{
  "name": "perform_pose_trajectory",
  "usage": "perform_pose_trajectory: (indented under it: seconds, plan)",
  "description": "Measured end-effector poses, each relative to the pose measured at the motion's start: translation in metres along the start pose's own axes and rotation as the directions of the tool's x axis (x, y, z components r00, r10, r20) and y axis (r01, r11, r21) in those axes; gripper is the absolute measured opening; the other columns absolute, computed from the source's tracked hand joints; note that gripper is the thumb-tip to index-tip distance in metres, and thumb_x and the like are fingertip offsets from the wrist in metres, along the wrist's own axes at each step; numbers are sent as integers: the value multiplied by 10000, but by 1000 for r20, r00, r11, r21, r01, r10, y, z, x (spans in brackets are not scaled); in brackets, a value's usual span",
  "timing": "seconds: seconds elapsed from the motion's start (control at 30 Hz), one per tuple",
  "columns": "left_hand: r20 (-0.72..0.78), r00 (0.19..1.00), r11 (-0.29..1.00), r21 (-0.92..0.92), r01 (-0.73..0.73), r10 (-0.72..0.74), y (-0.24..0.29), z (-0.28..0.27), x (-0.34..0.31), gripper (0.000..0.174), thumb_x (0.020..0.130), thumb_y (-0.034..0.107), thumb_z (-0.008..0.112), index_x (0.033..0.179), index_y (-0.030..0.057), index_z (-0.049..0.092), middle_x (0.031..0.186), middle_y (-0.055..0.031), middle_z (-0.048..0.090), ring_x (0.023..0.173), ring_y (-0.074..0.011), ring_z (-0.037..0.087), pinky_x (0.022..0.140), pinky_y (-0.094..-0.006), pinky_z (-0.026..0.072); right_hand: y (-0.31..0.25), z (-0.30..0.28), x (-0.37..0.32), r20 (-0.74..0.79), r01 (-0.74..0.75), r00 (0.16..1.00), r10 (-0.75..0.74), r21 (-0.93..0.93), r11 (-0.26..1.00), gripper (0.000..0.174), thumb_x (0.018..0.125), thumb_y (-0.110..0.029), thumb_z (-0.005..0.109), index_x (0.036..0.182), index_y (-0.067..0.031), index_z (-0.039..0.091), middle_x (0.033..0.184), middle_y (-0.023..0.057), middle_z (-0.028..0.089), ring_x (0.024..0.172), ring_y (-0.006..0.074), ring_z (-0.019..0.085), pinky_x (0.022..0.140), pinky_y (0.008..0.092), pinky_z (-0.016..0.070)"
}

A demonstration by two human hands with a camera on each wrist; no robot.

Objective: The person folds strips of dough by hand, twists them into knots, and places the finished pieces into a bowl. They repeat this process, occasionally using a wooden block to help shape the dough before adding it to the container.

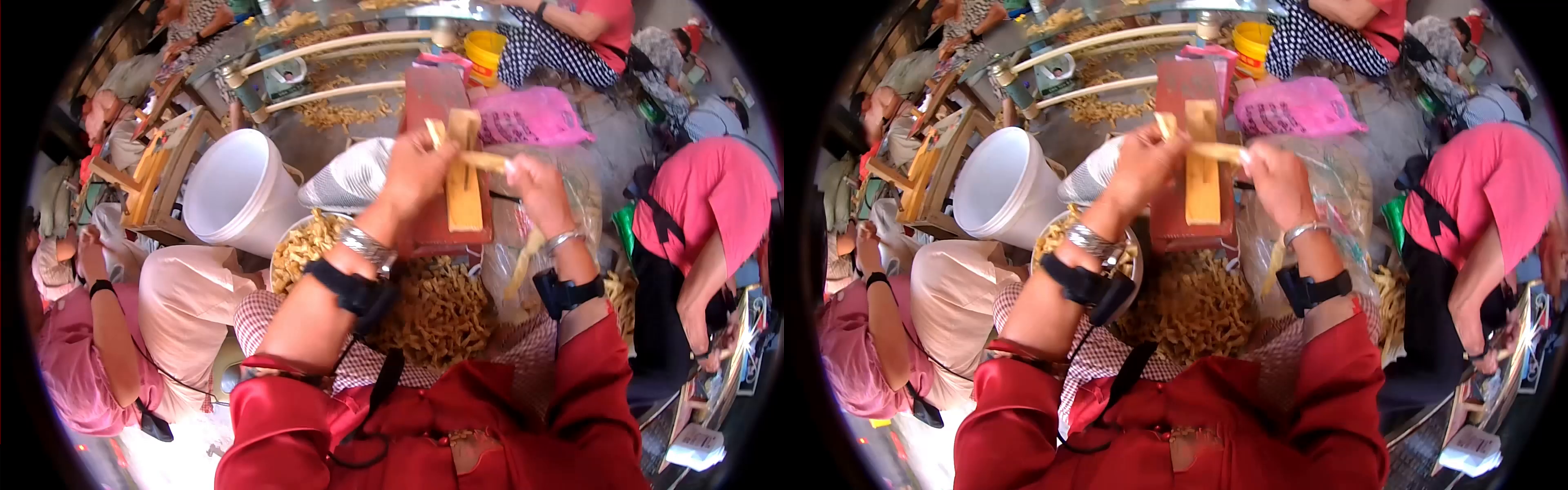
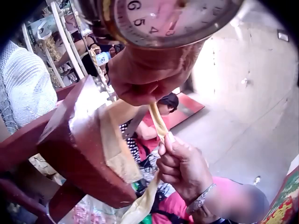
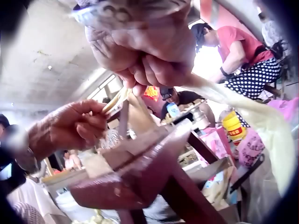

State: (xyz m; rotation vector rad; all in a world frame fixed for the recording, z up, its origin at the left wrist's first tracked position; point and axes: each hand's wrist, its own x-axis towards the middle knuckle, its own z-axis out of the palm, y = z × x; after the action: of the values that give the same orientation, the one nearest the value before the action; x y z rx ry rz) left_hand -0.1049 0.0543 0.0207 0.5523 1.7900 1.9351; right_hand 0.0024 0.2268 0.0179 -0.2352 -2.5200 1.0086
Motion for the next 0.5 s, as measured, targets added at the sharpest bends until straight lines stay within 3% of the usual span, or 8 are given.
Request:
perform_pose_trajectory:
  seconds: [0.07, 0.1, 0.17, 0.2, 0.23, 0.33, 0.43, 0.5]
  plan:
    - [-97, 985, 949, 296, -106, 140, -28, 1, 12, 136, 843, 128, 584, 801, 9, 636, 660, -32, 608, 582, -122, 574, 549, -280, 481, 31, 25, -9, 96, -55, 994, 49, 60, 997, 315, 890, -276, 489, 692, -31, 509, 607, 158, 516, 560, 305, 507, 551, 392, 394]
    - [-131, 957, 842, 515, -159, 260, -43, -4, 15, 147, 842, 132, 579, 801, 6, 642, 667, -41, 619, 606, -129, 587, 579, -292, 488, 39, 33, -19, 70, -29, 997, 32, -44, 999, 297, 890, -252, 485, 690, -34, 519, 613, 153, 516, 567, 284, 507, 563, 388, 398]
    - [-106, 970, 865, 481, -144, 221, -54, -21, 6, 201, 867, 184, 580, 792, 12, 652, 636, -37, 609, 563, -106, 555, 519, -266, 459, 34, 31, -45, 76, -140, 989, 129, 161, 977, 314, 910, -253, 488, 701, -24, 537, 584, 50, 493, 580, 157, 484, 559, 331, 386]
    - [-60, 998, 919, 393, 23, 1, -25, -24, -12, 232, 872, 220, 593, 778, 15, 649, 631, -31, 609, 543, -92, 537, 488, -254, 438, 35, 30, -57, 86, -210, 977, 195, 226, 951, 323, 923, -265, 491, 699, -38, 543, 568, -4, 449, 549, 91, 445, 510, 279, 354]
    - [14, 974, 927, 310, 210, -225, 6, -24, -37, 267, 878, 256, 607, 763, 18, 646, 627, -25, 608, 524, -77, 520, 457, -242, 417, 15, 24, -69, 197, -443, 897, 397, 372, 816, 311, 931, -252, 487, 701, -51, 545, 570, -33, 431, 507, 52, 395, 462, 235, 312]
    - [130, 965, 931, 320, 174, -226, 14, -27, -80, 295, 905, 282, 584, 766, 28, 638, 618, -10, 600, 491, -47, 490, 416, -214, 384, -40, 19, -95, 217, -352, 936, 278, 531, 771, 243, 937, -240, 495, 835, -38, 584, 600, -65, 451, 527, 26, 402, 466, 210, 330]
    - [190, 959, 951, 267, 156, -211, -21, -32, -124, 243, 923, 241, 557, 872, 16, 633, 640, -10, 611, 504, -40, 506, 423, -192, 401, -71, 25, -121, 305, -302, 941, 148, 555, 775, 232, 925, -252, 540, 879, -26, 556, 609, -18, 501, 539, 53, 461, 481, 239, 386]
    - [173, 927, 922, 268, 281, -332, -43, -35, -152, 234, 912, 229, 576, 955, 3, 615, 695, -35, 628, 525, -54, 536, 434, -184, 421, -85, 37, -136, 280, -124, 960, -29, 512, 850, 253, 912, -258, 568, 850, -13, 553, 619, 49, 547, 534, 127, 531, 499, 286, 430]
